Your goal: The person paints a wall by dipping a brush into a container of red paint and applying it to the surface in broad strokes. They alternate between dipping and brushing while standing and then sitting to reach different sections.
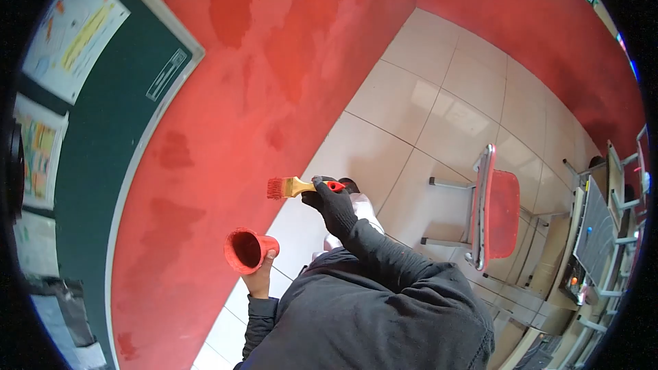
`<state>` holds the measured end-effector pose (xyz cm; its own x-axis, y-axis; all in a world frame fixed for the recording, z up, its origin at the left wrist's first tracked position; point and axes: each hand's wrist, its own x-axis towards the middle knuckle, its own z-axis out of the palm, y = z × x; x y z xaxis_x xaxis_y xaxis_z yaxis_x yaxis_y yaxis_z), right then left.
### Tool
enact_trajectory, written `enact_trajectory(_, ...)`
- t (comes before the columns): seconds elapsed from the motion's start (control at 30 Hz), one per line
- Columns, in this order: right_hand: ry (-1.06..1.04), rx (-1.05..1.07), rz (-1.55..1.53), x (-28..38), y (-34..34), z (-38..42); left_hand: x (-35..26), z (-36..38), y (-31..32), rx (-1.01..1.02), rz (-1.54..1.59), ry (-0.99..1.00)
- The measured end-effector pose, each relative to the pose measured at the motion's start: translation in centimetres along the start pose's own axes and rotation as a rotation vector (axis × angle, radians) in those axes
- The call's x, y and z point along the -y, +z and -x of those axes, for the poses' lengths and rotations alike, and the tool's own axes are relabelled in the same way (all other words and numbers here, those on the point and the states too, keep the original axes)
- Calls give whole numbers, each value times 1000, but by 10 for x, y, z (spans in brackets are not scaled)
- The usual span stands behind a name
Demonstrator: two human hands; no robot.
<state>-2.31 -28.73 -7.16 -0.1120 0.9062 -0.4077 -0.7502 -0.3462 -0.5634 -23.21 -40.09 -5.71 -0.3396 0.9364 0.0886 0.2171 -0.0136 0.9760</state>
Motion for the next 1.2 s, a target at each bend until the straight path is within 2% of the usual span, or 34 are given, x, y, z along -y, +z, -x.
enact_trajectory(0.07,33,71,7,-4,-1,25,-8,29,-10,23,67,-42)
enact_trajectory(0.23,82,130,62,4,35,70,-19,67,-30,-92,79,1)
enact_trajectory(0.3,87,187,59,1,42,82,-10,75,-40,86,157,-117)
enact_trajectory(0.4,124,246,84,6,61,88,11,77,-43,-58,13,-45)
enact_trajectory(0.43,150,249,73,7,61,90,-5,83,-38,-141,-102,15)
enact_trajectory(0.53,166,249,84,15,63,98,-30,87,-24,-185,-13,16)
enact_trajectory(0.6,170,252,121,22,56,102,-20,90,-20,-183,-57,3)
enact_trajectory(0.67,129,208,131,32,44,103,-26,85,-9,-90,-50,-9)
enact_trajectory(0.73,108,162,215,48,33,113,-35,84,6,-27,26,-39)
enact_trajectory(0.8,-118,214,614,62,10,114,-36,83,19,21,67,10)
enact_trajectory(0.83,27,124,284,68,6,115,-37,81,26,48,75,25)
enact_trajectory(0.87,33,117,282,72,7,114,-43,73,26,86,69,-6)
enact_trajectory(0.93,-139,158,562,80,-5,113,-52,73,34,93,155,-64)
enact_trajectory(0.97,-26,89,187,83,-12,106,-52,68,35,94,153,-67)
enact_trajectory(1.1,-97,68,29,92,-7,104,-58,57,36,144,143,-45)
enact_trajectory(1.2,-141,138,67,98,-5,103,-53,56,38,148,89,0)
